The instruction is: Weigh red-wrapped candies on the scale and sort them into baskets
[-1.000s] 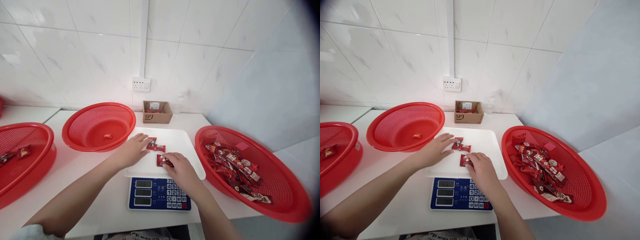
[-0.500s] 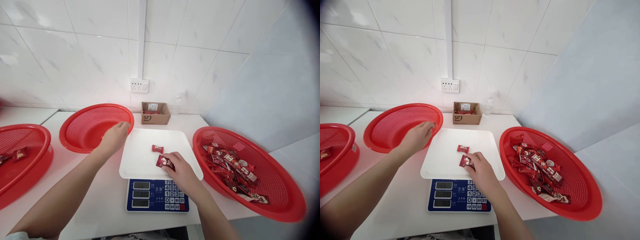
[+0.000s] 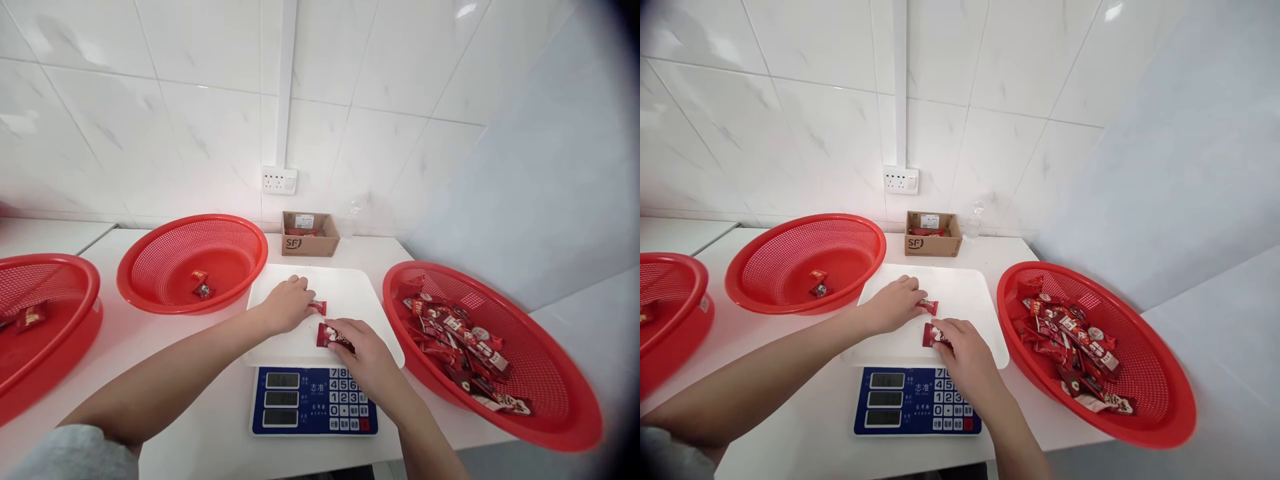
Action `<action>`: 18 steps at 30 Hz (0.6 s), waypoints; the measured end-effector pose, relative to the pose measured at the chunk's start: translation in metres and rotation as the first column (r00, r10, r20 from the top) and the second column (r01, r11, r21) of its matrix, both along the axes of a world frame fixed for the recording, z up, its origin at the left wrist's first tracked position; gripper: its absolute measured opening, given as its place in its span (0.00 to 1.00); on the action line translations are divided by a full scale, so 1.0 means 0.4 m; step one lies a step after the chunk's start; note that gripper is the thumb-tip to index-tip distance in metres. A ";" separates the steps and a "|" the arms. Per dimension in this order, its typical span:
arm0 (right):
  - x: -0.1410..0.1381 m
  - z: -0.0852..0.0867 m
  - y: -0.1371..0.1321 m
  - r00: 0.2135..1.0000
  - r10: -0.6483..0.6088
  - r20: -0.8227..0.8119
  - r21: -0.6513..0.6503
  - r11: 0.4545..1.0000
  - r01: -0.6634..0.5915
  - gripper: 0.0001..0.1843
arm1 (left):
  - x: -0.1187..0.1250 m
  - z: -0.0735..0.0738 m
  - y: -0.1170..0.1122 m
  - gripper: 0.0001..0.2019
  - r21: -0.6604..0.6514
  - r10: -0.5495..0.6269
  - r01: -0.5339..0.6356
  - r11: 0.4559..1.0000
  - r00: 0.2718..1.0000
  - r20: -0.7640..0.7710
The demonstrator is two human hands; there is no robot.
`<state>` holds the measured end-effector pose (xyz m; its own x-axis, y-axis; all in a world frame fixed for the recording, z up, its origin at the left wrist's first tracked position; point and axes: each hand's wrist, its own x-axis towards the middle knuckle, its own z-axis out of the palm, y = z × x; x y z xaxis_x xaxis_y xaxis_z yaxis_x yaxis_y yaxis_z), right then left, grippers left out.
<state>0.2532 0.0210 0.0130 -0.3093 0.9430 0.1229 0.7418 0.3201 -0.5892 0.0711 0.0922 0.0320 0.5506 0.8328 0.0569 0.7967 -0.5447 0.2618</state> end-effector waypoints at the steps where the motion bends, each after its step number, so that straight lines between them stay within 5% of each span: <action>1: 0.003 0.002 -0.003 1.000 -0.011 -0.004 -0.003 1.000 0.011 0.19 | 0.008 -0.003 0.007 0.09 -0.014 -0.016 0.016 1.000 1.000 0.007; 6: 0.011 0.006 -0.008 0.990 -0.094 -0.102 -0.040 0.995 0.090 0.17 | 0.004 -0.007 0.007 0.04 -0.116 0.019 -0.003 0.993 0.991 0.134; 11: 0.000 0.000 0.004 0.927 -0.152 -0.344 0.010 0.986 0.166 0.18 | -0.018 0.010 -0.052 0.06 -0.280 0.161 -0.063 0.958 0.926 0.343; 15: -0.024 -0.004 0.013 0.854 -0.144 -0.500 -0.051 0.989 0.137 0.20 | -0.023 0.023 -0.105 0.18 -0.470 0.294 0.077 0.879 0.689 0.662; 18: -0.042 -0.005 0.013 0.826 -0.137 -0.547 -0.078 0.991 0.112 0.20 | -0.023 0.027 -0.132 0.14 -0.573 0.400 0.262 0.776 0.498 0.770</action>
